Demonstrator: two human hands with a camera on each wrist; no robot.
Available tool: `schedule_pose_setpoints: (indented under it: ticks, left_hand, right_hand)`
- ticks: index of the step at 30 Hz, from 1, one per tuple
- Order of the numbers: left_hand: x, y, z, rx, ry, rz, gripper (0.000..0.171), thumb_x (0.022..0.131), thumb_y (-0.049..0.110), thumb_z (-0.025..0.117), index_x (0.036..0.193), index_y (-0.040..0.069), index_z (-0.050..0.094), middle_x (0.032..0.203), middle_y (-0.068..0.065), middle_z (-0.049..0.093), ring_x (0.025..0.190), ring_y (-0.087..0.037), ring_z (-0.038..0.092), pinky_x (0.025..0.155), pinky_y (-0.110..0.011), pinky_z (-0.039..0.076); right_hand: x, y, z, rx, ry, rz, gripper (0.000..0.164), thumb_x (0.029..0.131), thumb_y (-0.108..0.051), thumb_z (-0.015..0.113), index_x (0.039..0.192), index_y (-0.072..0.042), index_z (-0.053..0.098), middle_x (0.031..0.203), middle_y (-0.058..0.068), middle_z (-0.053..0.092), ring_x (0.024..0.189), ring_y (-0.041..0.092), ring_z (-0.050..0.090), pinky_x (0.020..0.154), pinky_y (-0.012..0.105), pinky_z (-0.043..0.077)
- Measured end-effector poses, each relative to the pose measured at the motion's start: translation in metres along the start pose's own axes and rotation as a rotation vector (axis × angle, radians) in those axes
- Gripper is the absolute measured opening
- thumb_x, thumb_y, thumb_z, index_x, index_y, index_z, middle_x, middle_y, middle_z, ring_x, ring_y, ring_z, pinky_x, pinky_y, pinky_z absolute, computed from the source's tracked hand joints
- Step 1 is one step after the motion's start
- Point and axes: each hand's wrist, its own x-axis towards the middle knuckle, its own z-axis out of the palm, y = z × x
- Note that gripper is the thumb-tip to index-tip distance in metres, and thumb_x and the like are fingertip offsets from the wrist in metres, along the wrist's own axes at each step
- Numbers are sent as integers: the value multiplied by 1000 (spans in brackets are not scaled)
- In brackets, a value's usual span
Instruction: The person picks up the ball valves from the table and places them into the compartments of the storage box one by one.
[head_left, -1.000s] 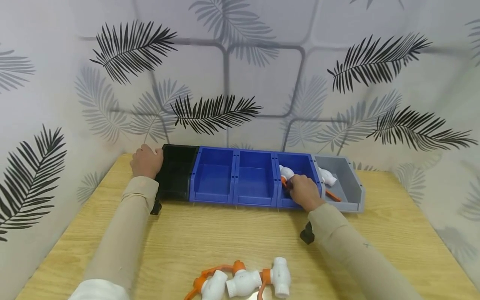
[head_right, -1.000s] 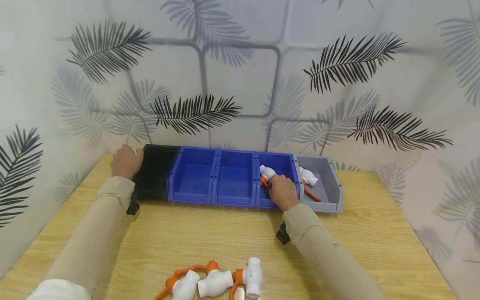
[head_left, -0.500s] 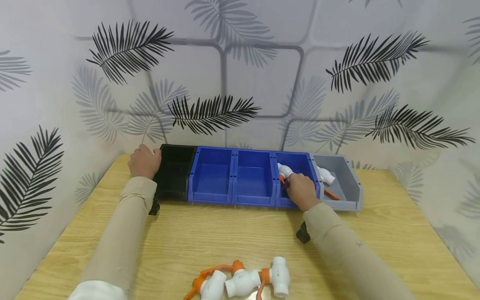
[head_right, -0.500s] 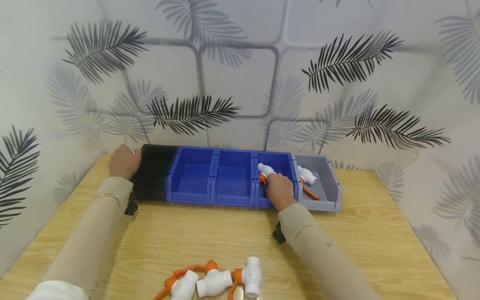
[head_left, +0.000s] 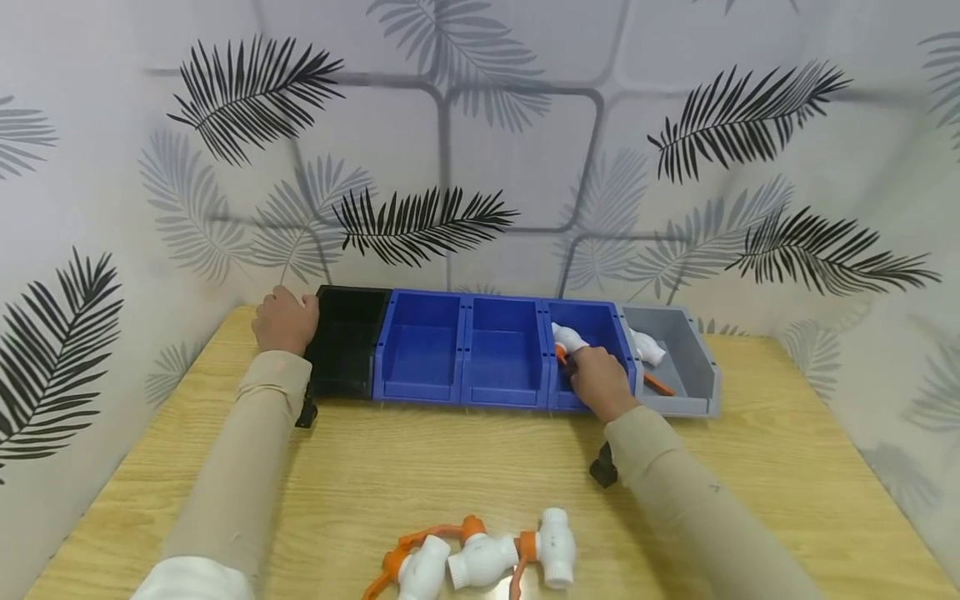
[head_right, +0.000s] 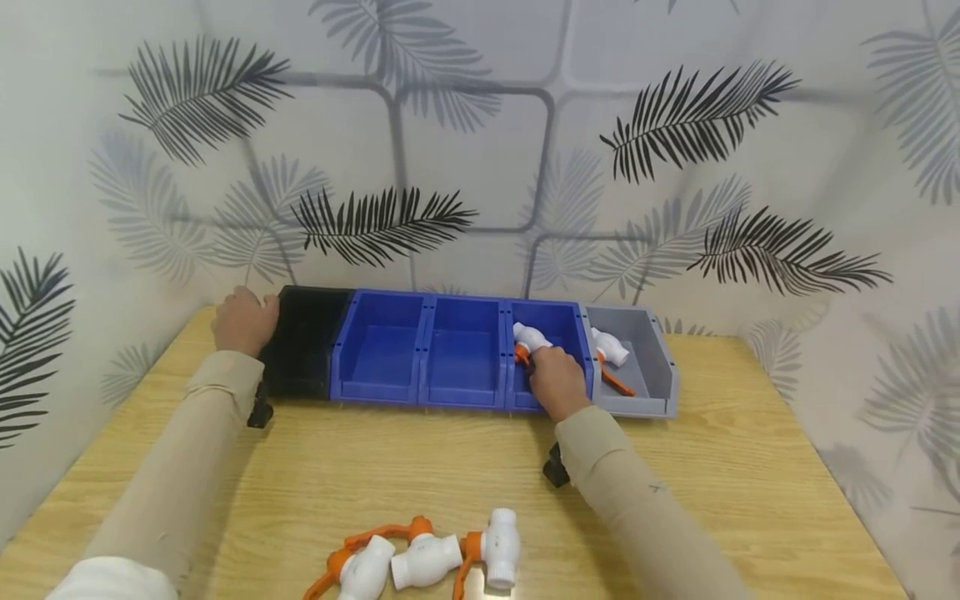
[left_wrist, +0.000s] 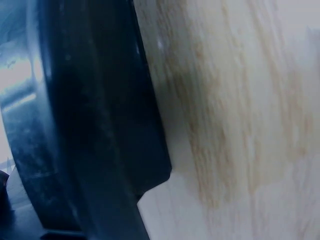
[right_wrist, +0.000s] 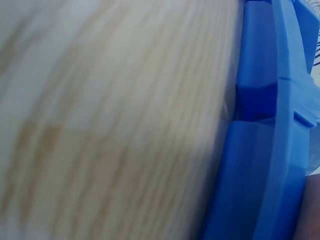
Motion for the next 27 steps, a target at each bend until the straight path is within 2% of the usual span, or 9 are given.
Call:
schedule_pose_setpoints:
  ticks: [4, 9, 12, 15, 17, 19, 23, 27]
  left_hand:
    - [-2, 2, -1, -1, 0, -14, 43, 91, 28, 34, 98, -12, 48, 95, -33, 52, 91, -51, 50, 77, -61, 38]
    - [-2, 2, 0, 0, 7, -19, 44, 91, 28, 34, 99, -13, 48, 97, -33, 52, 91, -51, 50, 78, -61, 38]
    - [-1, 1, 1, -1, 14, -15, 42, 91, 28, 35, 97, -12, 48, 95, -32, 52, 90, -51, 50, 77, -61, 39]
    - [-1, 1, 1, -1, 20, -11, 41, 92, 27, 36, 95, -11, 48, 92, -32, 52, 88, -51, 50, 75, -60, 39]
    - [0, 0, 1, 2, 20, -11, 40, 92, 27, 37, 94, -11, 48, 92, -32, 52, 87, -51, 50, 75, -60, 40]
    - [0, 0, 1, 3, 14, -13, 40, 92, 27, 37, 94, -11, 48, 92, -32, 52, 88, -51, 50, 75, -60, 40]
    - [0, 1, 0, 9, 4, -16, 41, 92, 28, 36, 95, -11, 48, 93, -32, 52, 89, -51, 50, 76, -60, 40]
    - [1, 0, 1, 10, 6, -14, 42, 92, 28, 36, 96, -12, 49, 94, -32, 52, 89, -51, 50, 76, -60, 40]
  right_hand:
    - [-6, -3, -5, 0, 15, -41, 14, 88, -13, 61, 86, -1, 66, 74, 15, 64, 58, 26, 58, 50, 42, 44]
    - [-25, -18, -23, 17, 69, -133, 9, 86, -9, 61, 82, -2, 64, 67, 7, 57, 53, 19, 49, 48, 33, 40]
    - [-42, -30, -37, 31, 106, -189, 11, 85, -10, 61, 85, -1, 67, 74, 8, 62, 62, 21, 56, 55, 35, 45]
    - [-63, -42, -54, 42, 113, -231, 15, 86, -13, 62, 92, -1, 70, 88, 11, 67, 79, 25, 63, 69, 40, 50]
    - [-77, -49, -63, 51, 94, -244, 18, 86, -15, 63, 96, -1, 70, 95, 11, 68, 88, 25, 64, 75, 41, 50]
    - [-91, -55, -71, 60, 58, -245, 17, 87, -17, 63, 95, -4, 71, 93, 7, 68, 86, 21, 64, 74, 39, 51]
    - [-117, -65, -82, 86, -20, -251, 13, 87, -19, 63, 90, -10, 71, 86, -2, 68, 78, 11, 63, 69, 32, 51]
    - [-140, -73, -84, 127, -84, -304, 10, 87, -19, 63, 85, -13, 71, 76, -10, 65, 69, 2, 59, 64, 25, 49]
